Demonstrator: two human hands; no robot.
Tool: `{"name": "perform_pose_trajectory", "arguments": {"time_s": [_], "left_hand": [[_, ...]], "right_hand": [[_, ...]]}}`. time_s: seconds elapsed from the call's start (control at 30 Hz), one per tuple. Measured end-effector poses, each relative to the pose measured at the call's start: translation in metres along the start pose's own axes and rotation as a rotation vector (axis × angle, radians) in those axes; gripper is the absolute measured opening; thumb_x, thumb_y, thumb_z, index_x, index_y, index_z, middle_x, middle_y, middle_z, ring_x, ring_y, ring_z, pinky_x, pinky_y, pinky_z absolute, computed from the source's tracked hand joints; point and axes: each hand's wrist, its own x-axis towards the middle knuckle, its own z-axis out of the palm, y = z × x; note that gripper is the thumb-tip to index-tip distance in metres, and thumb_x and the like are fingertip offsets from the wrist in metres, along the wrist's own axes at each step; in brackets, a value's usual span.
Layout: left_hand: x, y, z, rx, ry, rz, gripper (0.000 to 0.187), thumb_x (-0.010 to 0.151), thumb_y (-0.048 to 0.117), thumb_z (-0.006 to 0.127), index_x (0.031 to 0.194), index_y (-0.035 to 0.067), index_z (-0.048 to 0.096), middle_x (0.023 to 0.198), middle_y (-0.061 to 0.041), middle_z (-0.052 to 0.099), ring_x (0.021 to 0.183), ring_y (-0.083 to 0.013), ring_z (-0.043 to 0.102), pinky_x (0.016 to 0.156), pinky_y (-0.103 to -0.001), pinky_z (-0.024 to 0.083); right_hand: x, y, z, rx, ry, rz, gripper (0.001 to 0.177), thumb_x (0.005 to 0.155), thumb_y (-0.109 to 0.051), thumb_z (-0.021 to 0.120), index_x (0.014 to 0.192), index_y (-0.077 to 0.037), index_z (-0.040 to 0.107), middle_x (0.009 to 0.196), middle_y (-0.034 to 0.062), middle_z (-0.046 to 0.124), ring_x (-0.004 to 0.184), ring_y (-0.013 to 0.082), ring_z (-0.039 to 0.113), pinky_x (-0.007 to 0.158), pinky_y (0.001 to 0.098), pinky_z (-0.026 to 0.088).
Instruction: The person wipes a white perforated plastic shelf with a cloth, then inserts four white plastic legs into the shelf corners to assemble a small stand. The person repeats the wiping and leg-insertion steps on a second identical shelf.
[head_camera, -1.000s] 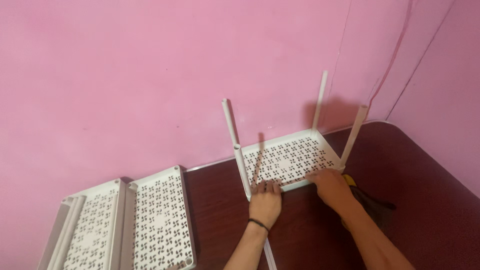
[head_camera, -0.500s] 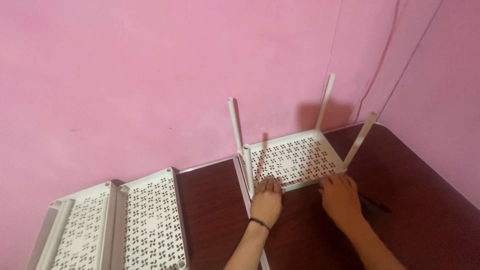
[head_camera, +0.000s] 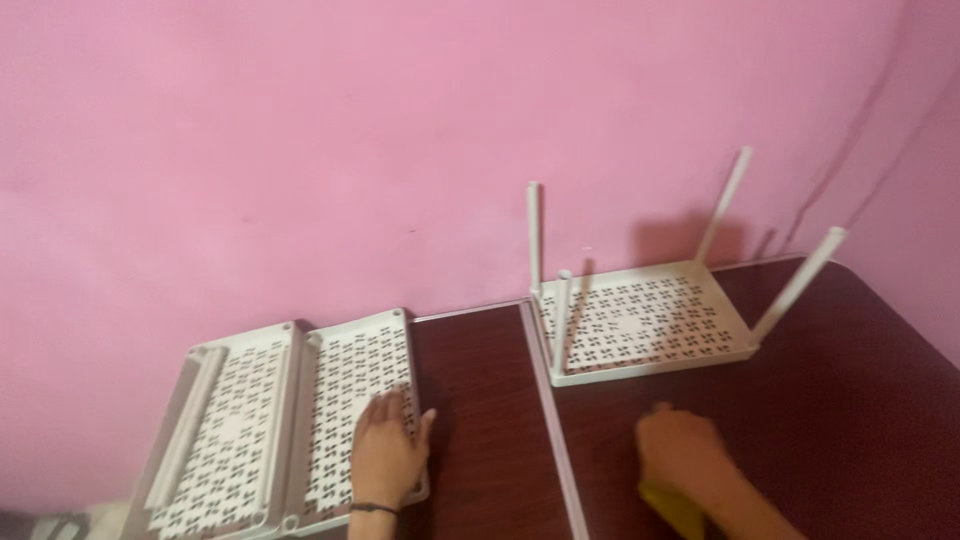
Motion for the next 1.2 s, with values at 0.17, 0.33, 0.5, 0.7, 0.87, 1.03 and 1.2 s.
{"name": "perform_pose_trajectory", "arguments": {"time_s": [0.17,0.33,0.5,0.7,0.87,1.03,1.2], "left_hand": [[-0.022,-0.017,0.016,-0.007,-0.308,-0.158,0.066,0.103,0.054,0.028,0.153,0.013,0.041,0.165,-0.020,0.023,0.153,-0.0457,0.016,0.121,-0.063,0.017],[-0.062,0.029,0.005,-0.125,-0.288,0.006,0.063,0.101,0.052,0.041,0.146,0.009,0.050,0.158,-0.023,0.037,0.146,-0.0483,0.032,0.115,-0.059,0.029],[-0.060,0.019,-0.020,-0.359,-0.360,-0.069,0.057,0.094,0.051,0.054,0.134,0.011,0.062,0.126,-0.020,0.069,0.124,-0.0345,0.066,0.110,-0.041,0.053],[-0.003,-0.037,0.023,-0.329,0.071,0.076,0.071,0.097,0.032,0.061,0.150,-0.006,0.033,0.151,-0.038,0.033,0.136,-0.0560,0.041,0.112,-0.057,0.035],[-0.002,-0.038,0.047,-0.295,-0.052,0.021,0.073,0.091,0.020,0.060,0.153,0.001,0.026,0.160,-0.036,0.021,0.130,-0.0541,0.048,0.109,-0.053,0.044],[-0.025,-0.023,0.035,-0.448,0.062,0.014,0.085,0.090,0.015,0.067,0.156,-0.001,0.016,0.153,-0.039,0.026,0.126,-0.0549,0.052,0.094,-0.049,0.057],[-0.050,0.002,0.027,-0.579,0.050,-0.097,0.095,0.082,0.013,0.071,0.154,-0.006,0.012,0.146,-0.037,0.038,0.125,-0.0538,0.052,0.104,-0.051,0.046]], "right_hand": [[0.024,-0.095,0.008,0.383,0.420,-0.546,0.044,0.095,-0.007,0.058,0.138,-0.002,0.057,0.139,0.0149,0.059,0.128,0.0296,0.060,0.122,0.0486,0.035],[0.060,-0.153,0.003,0.608,0.664,-0.622,0.049,0.092,0.001,0.051,0.141,0.001,0.054,0.147,0.0173,0.051,0.130,0.0323,0.051,0.112,0.0423,0.045],[0.072,-0.160,0.001,0.464,0.800,-0.694,0.047,0.090,0.001,0.053,0.137,0.007,0.057,0.145,0.0252,0.051,0.140,0.0377,0.043,0.117,0.0473,0.037],[0.078,-0.157,0.015,0.205,0.730,-0.753,0.041,0.093,-0.005,0.052,0.128,0.017,0.053,0.148,0.0274,0.048,0.148,0.0403,0.036,0.124,0.0451,0.030],[0.088,-0.163,0.010,0.313,0.722,-0.697,0.052,0.094,0.005,0.046,0.142,0.021,0.039,0.155,0.0370,0.033,0.152,0.0432,0.024,0.126,0.0439,0.024],[0.125,-0.168,-0.024,0.378,0.632,-0.590,0.069,0.081,0.017,0.044,0.148,0.019,0.027,0.162,0.0352,0.014,0.152,0.0418,0.013,0.120,0.0430,0.018],[0.153,-0.174,-0.039,0.460,0.881,-0.663,0.064,0.078,0.017,0.051,0.142,0.010,0.047,0.160,0.0272,0.033,0.154,0.0360,0.025,0.123,0.0405,0.030]]}}
